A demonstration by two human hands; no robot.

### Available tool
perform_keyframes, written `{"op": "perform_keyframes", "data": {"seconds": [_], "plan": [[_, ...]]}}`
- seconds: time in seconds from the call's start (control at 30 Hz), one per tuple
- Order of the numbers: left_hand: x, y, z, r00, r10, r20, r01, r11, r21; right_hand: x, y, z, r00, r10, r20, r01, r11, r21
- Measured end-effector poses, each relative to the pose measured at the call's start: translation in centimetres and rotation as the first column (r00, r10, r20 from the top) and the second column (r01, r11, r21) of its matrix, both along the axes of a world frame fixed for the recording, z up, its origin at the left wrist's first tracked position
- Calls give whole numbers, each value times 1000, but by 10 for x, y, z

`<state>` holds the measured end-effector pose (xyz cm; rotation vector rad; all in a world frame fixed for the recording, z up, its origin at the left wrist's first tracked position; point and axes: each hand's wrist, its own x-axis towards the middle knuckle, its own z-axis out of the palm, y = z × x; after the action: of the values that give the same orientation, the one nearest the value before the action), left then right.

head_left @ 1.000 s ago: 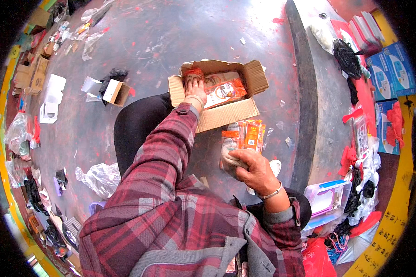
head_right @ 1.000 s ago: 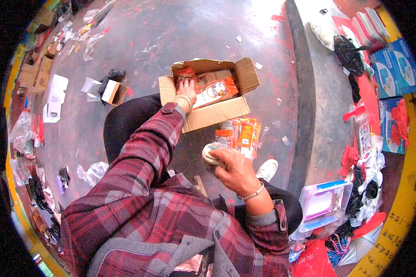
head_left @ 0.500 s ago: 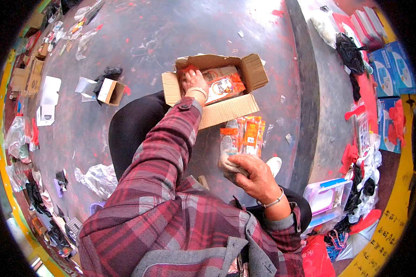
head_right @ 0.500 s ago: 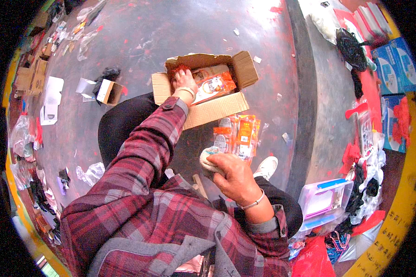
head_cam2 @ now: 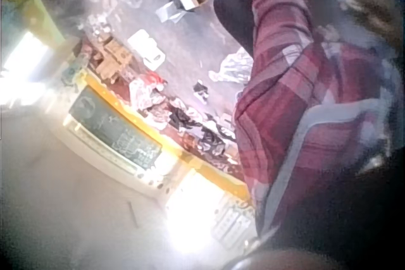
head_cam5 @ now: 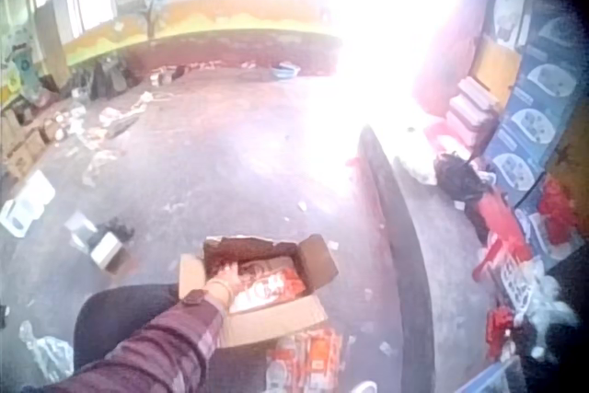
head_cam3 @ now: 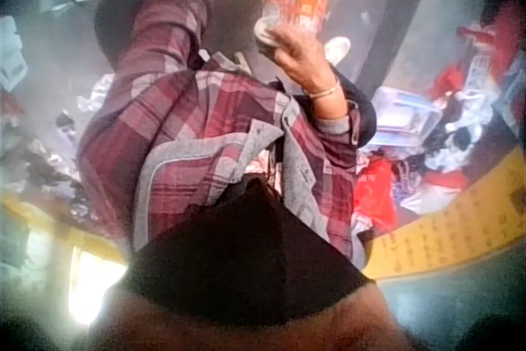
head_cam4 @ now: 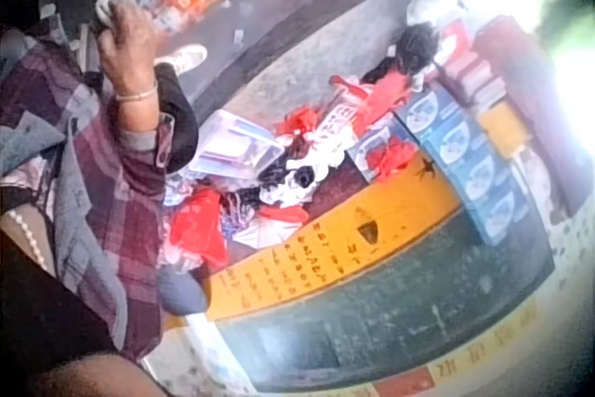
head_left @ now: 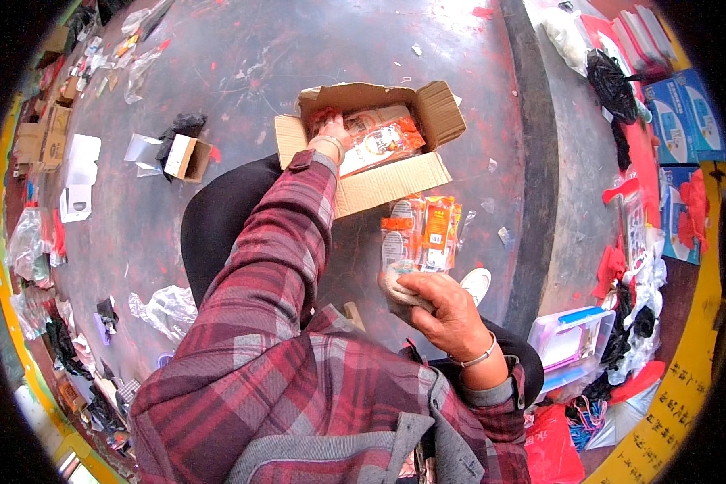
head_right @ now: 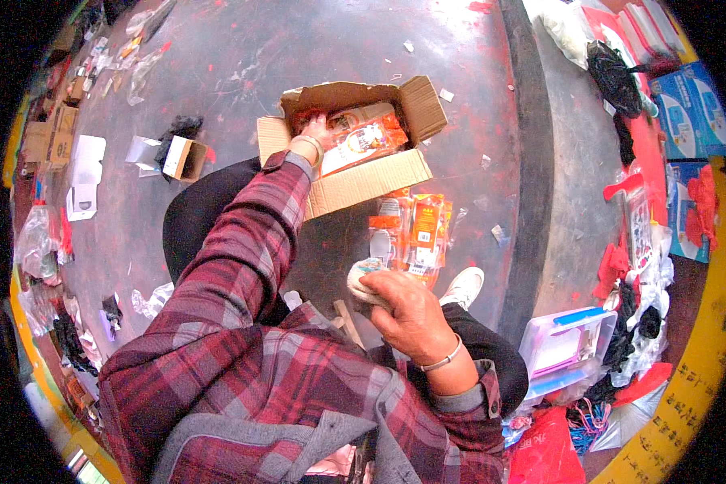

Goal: The person sits on the floor and packs white shoe insoles into orange plastic packaging. They use a small cloth to wipe the insoles before placing them into the bags and arranging them inside a cardboard box.

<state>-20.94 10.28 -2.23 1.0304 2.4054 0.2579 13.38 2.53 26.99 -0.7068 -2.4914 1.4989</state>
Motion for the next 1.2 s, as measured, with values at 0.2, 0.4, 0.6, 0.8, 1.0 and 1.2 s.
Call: {"op": "perform_keyframes", "data": {"seconds": [0.2,0.4,0.6,0.8,1.0,1.2], "plan": [[-42,-5,-1,992,-109,56,110,994,-15,1,-3,5,999,19,-50,-17,1000,23],[-30,-15,67,869,-493,-31,452,819,-354,2,-10,14,995,37,-97,-29,997,75],[13,-53,73,843,-529,-97,417,757,-503,2,-12,15,999,46,-25,-44,996,77],[21,-55,66,863,-483,-149,371,805,-464,7,-12,6,999,28,-24,-26,997,77],[20,-62,42,880,-399,-258,271,868,-417,8,-17,11,978,187,88,-191,981,40],[61,-11,128,888,-456,-62,433,874,-221,24,-28,16,880,399,258,-406,913,-28]]}}
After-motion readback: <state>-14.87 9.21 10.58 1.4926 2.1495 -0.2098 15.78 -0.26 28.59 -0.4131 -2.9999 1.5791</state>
